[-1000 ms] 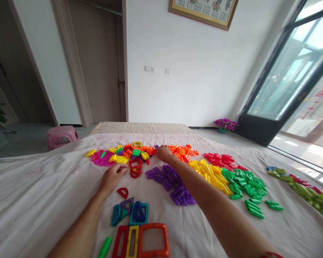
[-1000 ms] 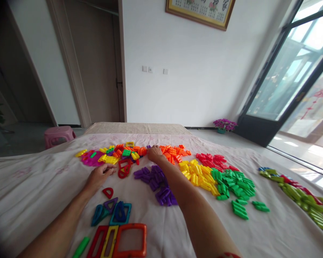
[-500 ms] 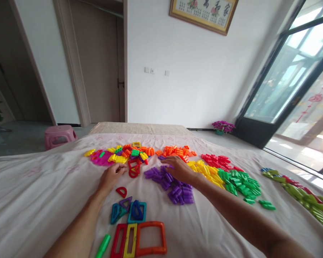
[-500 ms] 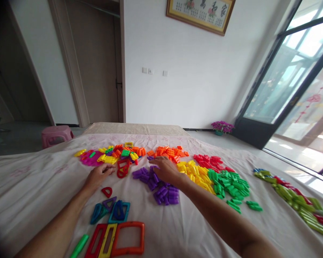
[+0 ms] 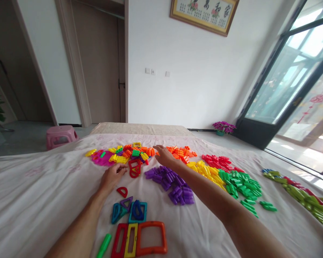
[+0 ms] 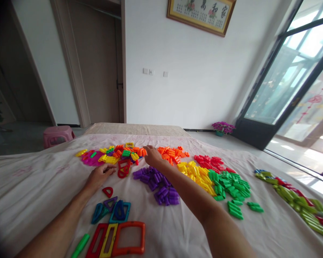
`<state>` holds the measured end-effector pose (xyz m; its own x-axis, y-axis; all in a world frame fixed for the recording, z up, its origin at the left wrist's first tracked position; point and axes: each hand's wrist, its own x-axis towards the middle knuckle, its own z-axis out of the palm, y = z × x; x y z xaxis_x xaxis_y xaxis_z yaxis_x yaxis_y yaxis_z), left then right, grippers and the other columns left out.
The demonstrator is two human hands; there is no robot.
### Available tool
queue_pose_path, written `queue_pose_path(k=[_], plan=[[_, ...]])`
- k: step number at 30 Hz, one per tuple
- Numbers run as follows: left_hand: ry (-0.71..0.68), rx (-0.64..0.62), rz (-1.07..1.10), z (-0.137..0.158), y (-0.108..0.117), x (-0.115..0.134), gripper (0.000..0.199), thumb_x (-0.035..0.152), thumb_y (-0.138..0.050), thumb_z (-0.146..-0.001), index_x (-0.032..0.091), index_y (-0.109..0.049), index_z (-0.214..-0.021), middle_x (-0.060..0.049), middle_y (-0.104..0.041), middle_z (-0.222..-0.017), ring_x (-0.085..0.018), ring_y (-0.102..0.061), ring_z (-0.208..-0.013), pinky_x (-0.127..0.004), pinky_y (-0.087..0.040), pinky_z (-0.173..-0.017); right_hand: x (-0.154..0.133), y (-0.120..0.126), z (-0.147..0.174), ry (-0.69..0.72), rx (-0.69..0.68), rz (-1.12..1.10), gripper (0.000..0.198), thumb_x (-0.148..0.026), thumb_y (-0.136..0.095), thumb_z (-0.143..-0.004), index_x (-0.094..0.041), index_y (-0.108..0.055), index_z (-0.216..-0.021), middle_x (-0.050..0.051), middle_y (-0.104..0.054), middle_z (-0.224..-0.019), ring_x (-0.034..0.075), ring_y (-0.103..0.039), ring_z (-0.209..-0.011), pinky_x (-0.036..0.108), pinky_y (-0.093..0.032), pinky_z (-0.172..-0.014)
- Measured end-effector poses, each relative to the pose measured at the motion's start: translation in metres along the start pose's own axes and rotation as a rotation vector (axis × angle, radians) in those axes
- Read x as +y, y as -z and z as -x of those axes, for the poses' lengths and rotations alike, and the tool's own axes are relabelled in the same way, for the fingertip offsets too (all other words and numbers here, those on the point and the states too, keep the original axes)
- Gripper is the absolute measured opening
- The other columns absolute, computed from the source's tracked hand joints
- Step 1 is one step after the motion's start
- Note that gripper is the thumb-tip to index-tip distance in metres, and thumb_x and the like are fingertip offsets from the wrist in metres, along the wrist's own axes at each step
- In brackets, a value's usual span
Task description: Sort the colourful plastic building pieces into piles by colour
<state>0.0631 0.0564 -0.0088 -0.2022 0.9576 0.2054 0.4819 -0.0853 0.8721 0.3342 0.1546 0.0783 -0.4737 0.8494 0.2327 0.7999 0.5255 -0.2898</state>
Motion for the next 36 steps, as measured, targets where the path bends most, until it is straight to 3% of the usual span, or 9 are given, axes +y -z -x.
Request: queue_pose_path(k=[4, 9, 12, 18, 21, 24, 28, 32, 36], plan=[[-0.003, -0.006, -0.002, 0.000, 0.000, -0.001, 0.032, 0.040, -0.057, -0.080, 0.021, -0.072, -0.101, -0.004, -0.077, -0.096, -0.021, -0.071, -0.091, -0.029, -0.052, -0.080, -0.002, -0.020, -0.030, -0.040, -0.065, 0.111, 0.066, -0.009, -0.051, -0.085, -0.018, -0.039, -0.150, 0.014, -0.030, -0.159, 0.028, -0.043, -0.137, 0.039, -0.040, -0.108], [-0.006, 0.006, -0.013, -0.002, -0.001, -0.002, 0.030, 0.040, -0.057, -0.079, 0.021, -0.072, -0.097, -0.003, -0.077, -0.093, -0.021, -0.070, -0.088, -0.028, -0.052, -0.079, 0.004, -0.035, -0.041, -0.066, -0.112, 0.152, 0.037, -0.015, -0.053, -0.089, -0.018, -0.064, -0.125, 0.014, -0.055, -0.136, 0.024, -0.060, -0.115, 0.031, -0.047, -0.095], [-0.009, 0.017, -0.034, -0.001, -0.001, -0.001, 0.030, 0.040, -0.057, -0.078, 0.022, -0.073, -0.096, -0.002, -0.077, -0.092, -0.021, -0.070, -0.087, -0.028, -0.052, -0.078, 0.009, -0.034, -0.039, -0.105, -0.095, 0.162, 0.024, -0.023, -0.058, -0.090, -0.018, -0.070, -0.111, 0.014, -0.058, -0.127, 0.023, -0.064, -0.104, 0.029, -0.049, -0.085], [0.008, 0.015, -0.006, -0.001, -0.001, -0.001, 0.029, 0.037, -0.056, -0.078, 0.022, -0.072, -0.096, -0.004, -0.077, -0.094, -0.021, -0.071, -0.090, -0.028, -0.053, -0.080, 0.024, -0.011, -0.027, -0.114, -0.008, 0.159, 0.024, -0.029, -0.058, -0.092, -0.021, -0.069, -0.111, 0.009, -0.058, -0.124, 0.020, -0.063, -0.101, 0.027, -0.047, -0.083], [0.003, 0.011, -0.001, -0.001, -0.002, 0.000, 0.029, 0.036, -0.056, -0.078, 0.022, -0.072, -0.096, -0.004, -0.077, -0.095, -0.021, -0.071, -0.090, -0.028, -0.053, -0.081, 0.039, 0.008, -0.018, -0.140, 0.106, 0.161, 0.026, -0.030, -0.053, -0.094, -0.022, -0.068, -0.113, 0.009, -0.057, -0.127, 0.020, -0.062, -0.101, 0.029, -0.046, -0.084], [0.012, 0.019, -0.005, 0.000, -0.002, 0.003, 0.028, 0.036, -0.057, -0.077, 0.022, -0.073, -0.095, -0.004, -0.077, -0.094, -0.022, -0.071, -0.089, -0.030, -0.053, -0.081, 0.056, 0.026, -0.010, -0.253, 0.264, 0.196, 0.026, -0.028, -0.053, -0.093, -0.023, -0.069, -0.113, 0.009, -0.060, -0.126, 0.025, -0.057, -0.109, 0.036, -0.044, -0.091], [0.032, 0.044, 0.003, 0.001, -0.002, 0.008, 0.027, 0.035, -0.059, -0.075, 0.022, -0.073, -0.093, -0.003, -0.078, -0.092, -0.023, -0.071, -0.088, -0.030, -0.054, -0.079, 0.059, 0.031, -0.006, -0.309, 0.357, 0.194, 0.030, -0.024, -0.054, -0.091, -0.023, -0.067, -0.118, 0.009, -0.060, -0.129, 0.027, -0.051, -0.118, 0.038, -0.041, -0.098], [0.038, 0.034, 0.008, 0.002, -0.001, 0.008, 0.028, 0.035, -0.059, -0.075, 0.021, -0.073, -0.095, -0.004, -0.078, -0.092, -0.024, -0.071, -0.090, -0.031, -0.054, -0.080, 0.032, 0.014, -0.011, -0.177, 0.198, 0.090, 0.034, -0.022, -0.049, -0.092, -0.024, -0.063, -0.123, 0.006, -0.063, -0.126, 0.021, -0.058, -0.111, 0.030, -0.045, -0.089], [0.008, 0.004, 0.002, 0.000, 0.000, 0.002, 0.031, 0.038, -0.058, -0.079, 0.020, -0.072, -0.100, -0.004, -0.077, -0.095, -0.022, -0.071, -0.091, -0.030, -0.053, -0.081, -0.003, -0.011, -0.020, -0.118, 0.008, 0.068, 0.035, -0.031, -0.049, -0.093, -0.025, -0.062, -0.126, 0.006, -0.064, -0.125, 0.021, -0.060, -0.110, 0.029, -0.046, -0.084]])
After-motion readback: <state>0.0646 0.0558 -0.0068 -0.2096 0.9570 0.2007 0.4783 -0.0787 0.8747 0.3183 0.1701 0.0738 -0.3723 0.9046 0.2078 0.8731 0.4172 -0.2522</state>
